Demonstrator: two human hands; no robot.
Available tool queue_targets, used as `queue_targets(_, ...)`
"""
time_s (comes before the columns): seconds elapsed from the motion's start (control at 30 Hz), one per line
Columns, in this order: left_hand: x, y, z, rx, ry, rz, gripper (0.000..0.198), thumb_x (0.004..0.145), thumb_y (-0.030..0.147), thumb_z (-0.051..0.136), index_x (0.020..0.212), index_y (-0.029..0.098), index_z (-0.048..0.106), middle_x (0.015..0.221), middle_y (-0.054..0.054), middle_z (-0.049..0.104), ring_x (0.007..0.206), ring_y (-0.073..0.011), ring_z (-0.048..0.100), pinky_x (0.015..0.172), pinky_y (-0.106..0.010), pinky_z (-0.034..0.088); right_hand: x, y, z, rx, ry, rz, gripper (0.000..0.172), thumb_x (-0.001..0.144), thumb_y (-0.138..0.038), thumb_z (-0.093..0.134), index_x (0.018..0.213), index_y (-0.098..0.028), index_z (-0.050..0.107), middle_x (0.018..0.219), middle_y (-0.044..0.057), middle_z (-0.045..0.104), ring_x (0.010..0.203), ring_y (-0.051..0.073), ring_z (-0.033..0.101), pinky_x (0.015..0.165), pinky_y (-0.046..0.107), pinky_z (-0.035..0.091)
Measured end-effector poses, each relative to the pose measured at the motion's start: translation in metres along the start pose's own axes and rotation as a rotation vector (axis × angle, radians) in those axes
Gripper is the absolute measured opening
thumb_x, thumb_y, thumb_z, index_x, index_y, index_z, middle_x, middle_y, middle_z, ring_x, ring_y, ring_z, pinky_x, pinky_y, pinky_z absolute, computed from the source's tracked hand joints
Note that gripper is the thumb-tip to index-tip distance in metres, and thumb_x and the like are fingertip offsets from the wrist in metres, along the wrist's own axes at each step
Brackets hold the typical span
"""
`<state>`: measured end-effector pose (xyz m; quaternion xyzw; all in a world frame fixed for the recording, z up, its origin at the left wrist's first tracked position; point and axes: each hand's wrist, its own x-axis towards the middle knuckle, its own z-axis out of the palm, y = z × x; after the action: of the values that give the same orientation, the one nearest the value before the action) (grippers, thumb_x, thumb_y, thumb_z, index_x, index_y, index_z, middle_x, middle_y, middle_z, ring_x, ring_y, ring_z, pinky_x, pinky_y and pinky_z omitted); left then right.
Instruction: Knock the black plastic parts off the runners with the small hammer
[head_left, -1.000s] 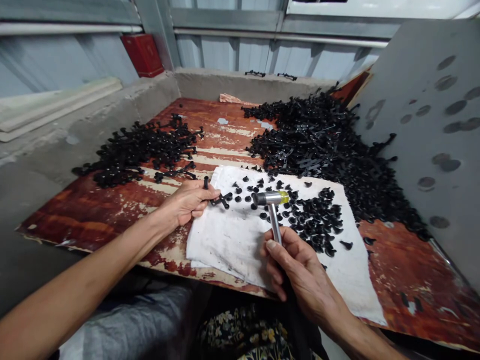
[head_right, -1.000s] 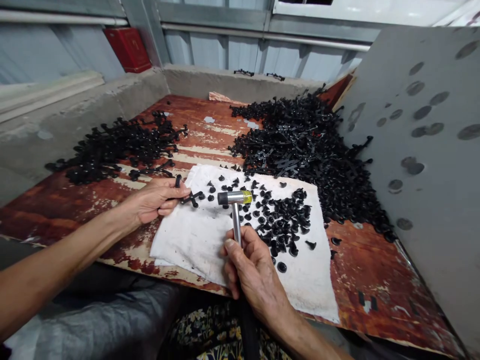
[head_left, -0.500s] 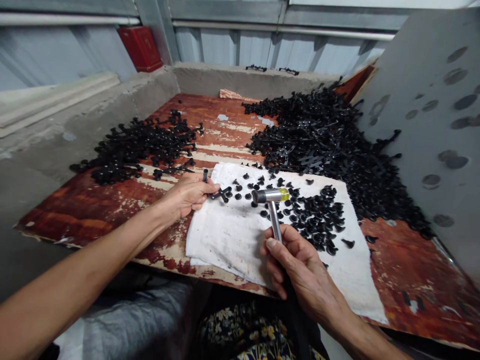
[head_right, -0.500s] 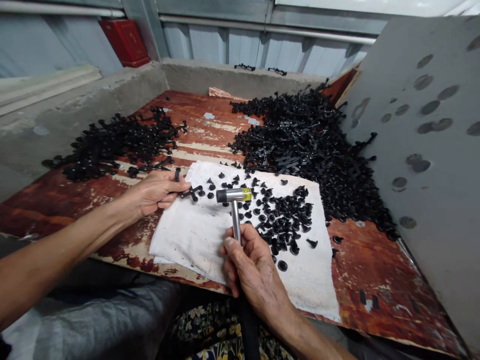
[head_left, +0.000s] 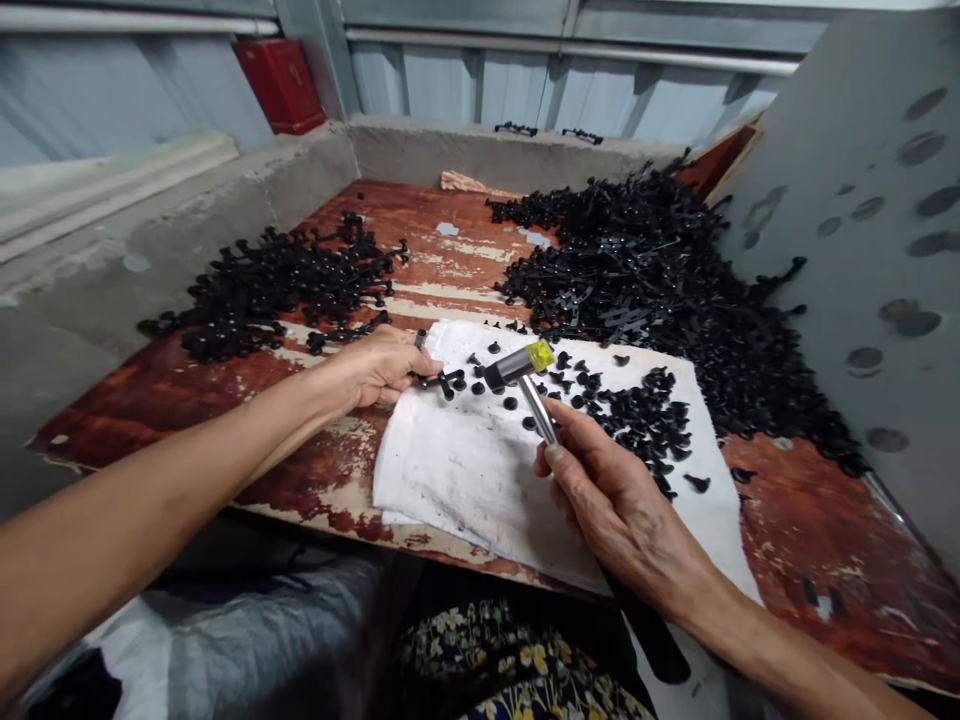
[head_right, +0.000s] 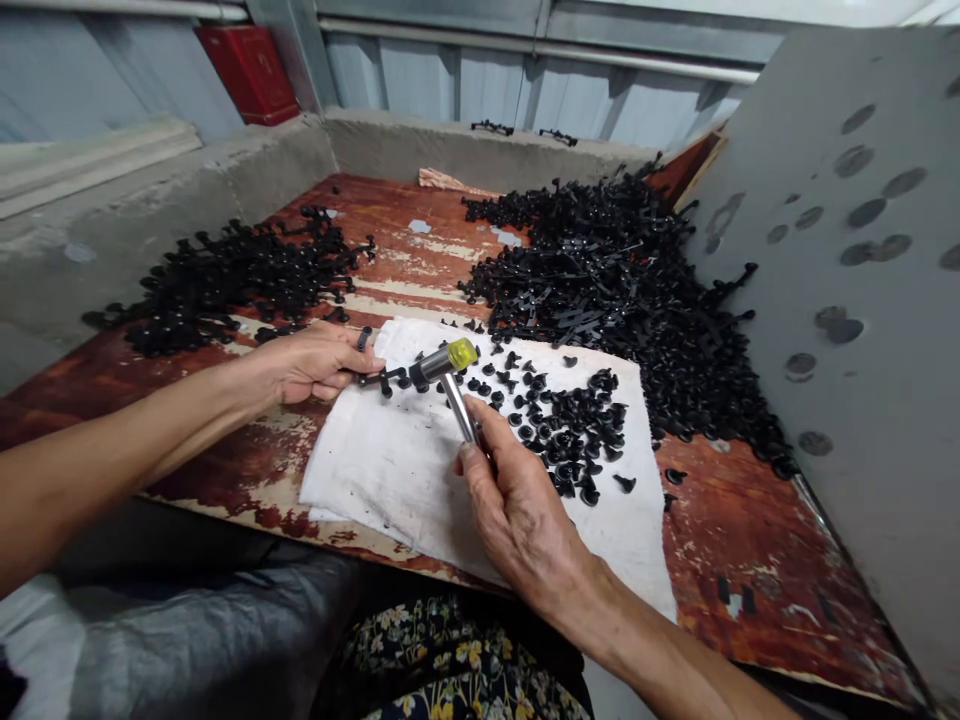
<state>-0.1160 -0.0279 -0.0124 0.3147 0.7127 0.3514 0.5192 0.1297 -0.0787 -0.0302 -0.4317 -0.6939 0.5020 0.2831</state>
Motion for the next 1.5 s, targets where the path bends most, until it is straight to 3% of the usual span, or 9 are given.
queue_targets(0.13, 0.000, 0.002, 0.001, 0.033, 0.004, 0.009, 0.027, 0.062, 0.000, 0.072, 0.051, 0.015, 0.052, 0.044, -0.001, 0.057, 0.026, -0.0013, 0.024, 0.030, -0.015, 0.010, 0.007, 0.005, -0.001, -0.200, 0.003, -0.144, 0.046, 0.094, -0.027, 0.041, 0.138, -0.016, 0.049, 0.080, 0.006, 0.063, 0.069, 0.018, 0.059, 0.068, 0.034, 0.054)
queue_targets(0.33, 0.001, 0.007, 0.000, 0.087, 0.044, 0.056, 0.027, 0.058, -0.003, 0.072, 0.048, 0.014, 0.054, 0.033, 0.006, 0.038, 0.024, -0.0011, 0.022, 0.031, -0.015, 0.008, 0.035, 0.008, 0.000, -0.438, 0.028, -0.453, 0.058, 0.091, -0.013, 0.036, 0.149, -0.016, 0.037, 0.122, 0.016, 0.063, 0.099, 0.024, 0.063, 0.090, 0.046, 0.052)
queue_targets(0.53, 0.002, 0.006, -0.003, 0.102, 0.042, 0.099, 0.022, 0.056, -0.002, 0.074, 0.053, 0.014, 0.059, 0.035, 0.007, 0.037, 0.026, -0.0018, 0.024, 0.033, -0.016, 0.007, 0.044, -0.004, -0.002, -0.725, -0.178, -0.357, 0.069, 0.083, -0.007, 0.036, 0.151, -0.010, 0.032, 0.098, 0.015, 0.064, 0.079, 0.023, 0.059, 0.079, 0.044, 0.053)
queue_targets(0.7, -0.003, 0.005, -0.002, 0.170, 0.049, 0.072, 0.025, 0.060, 0.004, 0.073, 0.052, 0.016, 0.053, 0.037, 0.007, 0.038, 0.028, -0.0026, 0.023, 0.033, -0.017, 0.011, 0.038, -0.008, 0.002, -0.637, 0.040, -0.497, 0.066, 0.088, -0.010, 0.033, 0.153, -0.015, 0.028, 0.092, 0.011, 0.059, 0.074, 0.020, 0.055, 0.071, 0.037, 0.052)
queue_targets(0.83, -0.002, -0.001, -0.003, 0.121, 0.036, 0.127, 0.018, 0.058, 0.006, 0.075, 0.057, 0.015, 0.059, 0.038, 0.006, 0.041, 0.027, -0.0026, 0.023, 0.033, -0.018, 0.010, 0.041, -0.006, 0.003, -0.802, -0.127, -0.380, 0.071, 0.082, -0.006, 0.034, 0.152, -0.014, 0.033, 0.087, 0.011, 0.059, 0.062, 0.019, 0.049, 0.063, 0.038, 0.052)
queue_targets(1.03, 0.003, -0.009, -0.005, 0.032, -0.051, 0.141, 0.020, 0.060, 0.007, 0.072, 0.055, 0.016, 0.055, 0.038, 0.006, 0.040, 0.028, -0.0026, 0.023, 0.033, -0.018, 0.009, 0.040, -0.012, 0.003, -0.672, 0.054, -0.494, 0.066, 0.088, -0.011, 0.034, 0.153, -0.018, 0.029, 0.099, 0.013, 0.061, 0.073, 0.021, 0.057, 0.073, 0.038, 0.054)
queue_targets(1.17, 0.001, -0.009, -0.003, 0.045, -0.005, 0.170, 0.018, 0.061, 0.005, 0.070, 0.055, 0.016, 0.057, 0.037, 0.007, 0.037, 0.027, -0.0035, 0.024, 0.033, -0.018, 0.010, 0.045, -0.009, 0.004, -0.824, -0.114, -0.370, 0.068, 0.082, -0.006, 0.035, 0.149, -0.011, 0.038, 0.088, 0.013, 0.062, 0.060, 0.018, 0.053, 0.064, 0.036, 0.053)
queue_targets(1.33, -0.001, -0.008, -0.002, 0.023, -0.021, 0.141, 0.027, 0.062, 0.006, 0.072, 0.051, 0.017, 0.050, 0.037, 0.008, 0.035, 0.028, -0.0023, 0.022, 0.034, -0.018, 0.008, 0.044, -0.010, 0.004, -0.694, 0.025, -0.464, 0.067, 0.087, -0.010, 0.033, 0.153, -0.015, 0.029, 0.096, 0.014, 0.063, 0.077, 0.021, 0.057, 0.072, 0.037, 0.054)
queue_targets(1.5, 0.003, -0.014, -0.003, 0.015, -0.021, 0.150, 0.023, 0.063, 0.006, 0.071, 0.054, 0.017, 0.053, 0.038, 0.007, 0.038, 0.028, -0.0027, 0.024, 0.033, -0.017, 0.009, 0.044, -0.008, 0.004, -0.777, -0.087, -0.410, 0.066, 0.083, -0.008, 0.035, 0.150, -0.012, 0.037, 0.086, 0.012, 0.064, 0.065, 0.020, 0.055, 0.070, 0.039, 0.054)
